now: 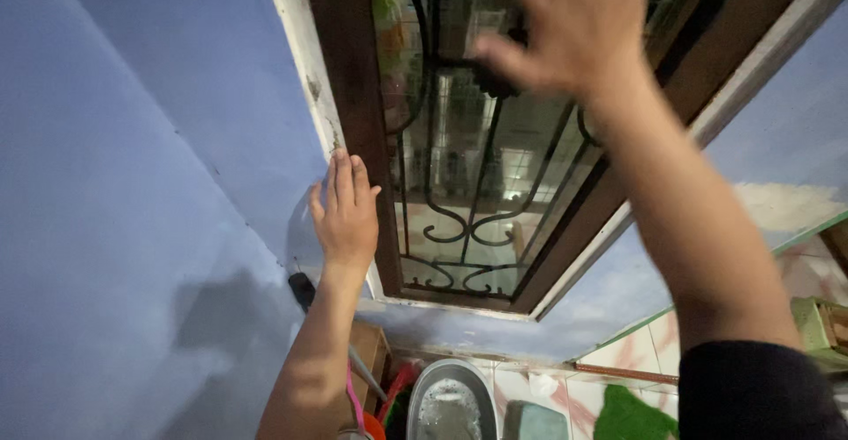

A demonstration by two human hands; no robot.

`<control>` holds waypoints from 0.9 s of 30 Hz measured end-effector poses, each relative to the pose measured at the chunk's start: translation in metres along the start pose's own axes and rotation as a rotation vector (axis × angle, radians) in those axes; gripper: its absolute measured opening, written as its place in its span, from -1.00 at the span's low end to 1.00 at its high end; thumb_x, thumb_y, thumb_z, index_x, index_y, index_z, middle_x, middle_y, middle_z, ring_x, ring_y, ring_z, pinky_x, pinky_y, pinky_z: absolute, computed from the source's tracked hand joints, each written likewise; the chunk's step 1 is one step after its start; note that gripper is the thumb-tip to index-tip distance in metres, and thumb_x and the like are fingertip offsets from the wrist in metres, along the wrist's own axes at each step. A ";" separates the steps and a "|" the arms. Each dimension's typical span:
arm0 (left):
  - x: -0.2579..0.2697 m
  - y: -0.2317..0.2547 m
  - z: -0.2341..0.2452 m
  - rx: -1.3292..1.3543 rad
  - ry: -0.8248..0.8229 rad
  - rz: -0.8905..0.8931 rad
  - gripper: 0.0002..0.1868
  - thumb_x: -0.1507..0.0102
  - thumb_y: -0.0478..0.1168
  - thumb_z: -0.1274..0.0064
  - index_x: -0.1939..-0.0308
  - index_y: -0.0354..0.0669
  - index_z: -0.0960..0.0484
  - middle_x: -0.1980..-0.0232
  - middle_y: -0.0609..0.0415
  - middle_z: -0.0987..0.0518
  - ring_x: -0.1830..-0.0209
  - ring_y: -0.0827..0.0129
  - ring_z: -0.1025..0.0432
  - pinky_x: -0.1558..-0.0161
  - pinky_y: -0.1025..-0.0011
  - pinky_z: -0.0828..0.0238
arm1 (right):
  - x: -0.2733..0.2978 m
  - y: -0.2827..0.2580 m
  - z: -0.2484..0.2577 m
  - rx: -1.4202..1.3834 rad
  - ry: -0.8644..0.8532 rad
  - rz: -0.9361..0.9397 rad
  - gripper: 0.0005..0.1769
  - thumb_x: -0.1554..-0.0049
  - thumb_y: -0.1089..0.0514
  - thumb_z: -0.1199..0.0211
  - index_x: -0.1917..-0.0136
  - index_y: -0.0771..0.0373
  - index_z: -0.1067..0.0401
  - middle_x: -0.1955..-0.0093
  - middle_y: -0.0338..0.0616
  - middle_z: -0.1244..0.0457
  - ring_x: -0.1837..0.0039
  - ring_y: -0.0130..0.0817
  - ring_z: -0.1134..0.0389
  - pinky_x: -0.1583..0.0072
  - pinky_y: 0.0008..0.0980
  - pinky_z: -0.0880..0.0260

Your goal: The person cleans a glass window with a metal grille using a blue cloth. They dip the cloth into a metal basin of soapy water, wring it out, and wipe the glass surface. The person repeats this process, rinsing and wringing the cloth before continuing to clean the window.

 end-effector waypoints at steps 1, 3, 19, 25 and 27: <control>-0.001 0.000 0.000 0.000 0.014 0.000 -0.37 -0.38 -0.02 -0.13 -0.46 -0.24 -0.39 -0.57 -0.11 -0.30 -0.52 0.20 -0.25 -0.38 -0.01 -0.16 | 0.015 -0.013 -0.009 0.243 0.406 0.174 0.11 -0.20 -0.77 0.67 -0.75 -0.14 0.24 -0.77 -0.11 0.54 -0.73 -0.02 0.60 -0.62 0.18 0.75; -0.002 -0.001 -0.003 0.026 -0.004 -0.001 -0.36 -0.38 -0.03 -0.13 -0.46 -0.26 -0.38 -0.57 -0.13 -0.29 -0.53 0.18 -0.24 -0.39 -0.02 -0.15 | 0.047 -0.037 -0.072 0.462 0.782 0.393 0.11 -0.32 -0.77 0.74 -0.74 -0.02 0.13 -0.80 -0.08 0.59 -0.76 -0.04 0.69 -0.65 0.14 0.89; -0.003 0.001 0.000 0.110 0.008 0.035 -0.40 -0.38 -0.15 -0.16 -0.44 -0.29 -0.37 -0.53 -0.20 -0.34 -0.52 0.08 -0.30 -0.35 -0.02 -0.23 | 0.174 -0.075 -0.363 0.177 0.339 0.443 -0.13 -0.27 -0.56 0.28 -0.68 -0.17 -0.01 -0.75 -0.32 0.20 -0.68 -0.26 0.17 -0.58 0.07 0.34; -0.003 0.005 0.000 0.063 -0.022 0.068 -0.42 -0.36 -0.22 -0.16 -0.45 -0.26 -0.43 -0.52 -0.14 -0.35 -0.52 0.09 -0.31 -0.40 0.03 -0.20 | 0.047 -0.031 -0.067 -0.076 0.579 -0.179 -0.01 -0.38 -0.53 0.15 -0.69 0.29 0.02 -0.71 0.19 0.22 -0.70 0.24 0.38 -0.59 0.28 0.54; -0.004 0.006 0.002 0.042 0.012 0.045 -0.42 -0.36 -0.19 -0.18 -0.44 -0.27 -0.45 -0.52 -0.16 -0.35 -0.50 0.11 -0.32 -0.36 0.04 -0.19 | 0.031 -0.024 -0.023 -0.121 0.373 -0.453 0.01 -0.35 -0.53 0.21 -0.68 0.28 0.19 -0.73 0.16 0.32 -0.72 0.20 0.44 -0.62 0.20 0.60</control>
Point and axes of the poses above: each hand's wrist, its own x-axis away from the middle knuckle, its own z-axis out of the back of the hand, y = z × x, the point moved 6 cm from there along -x, towards the middle knuckle
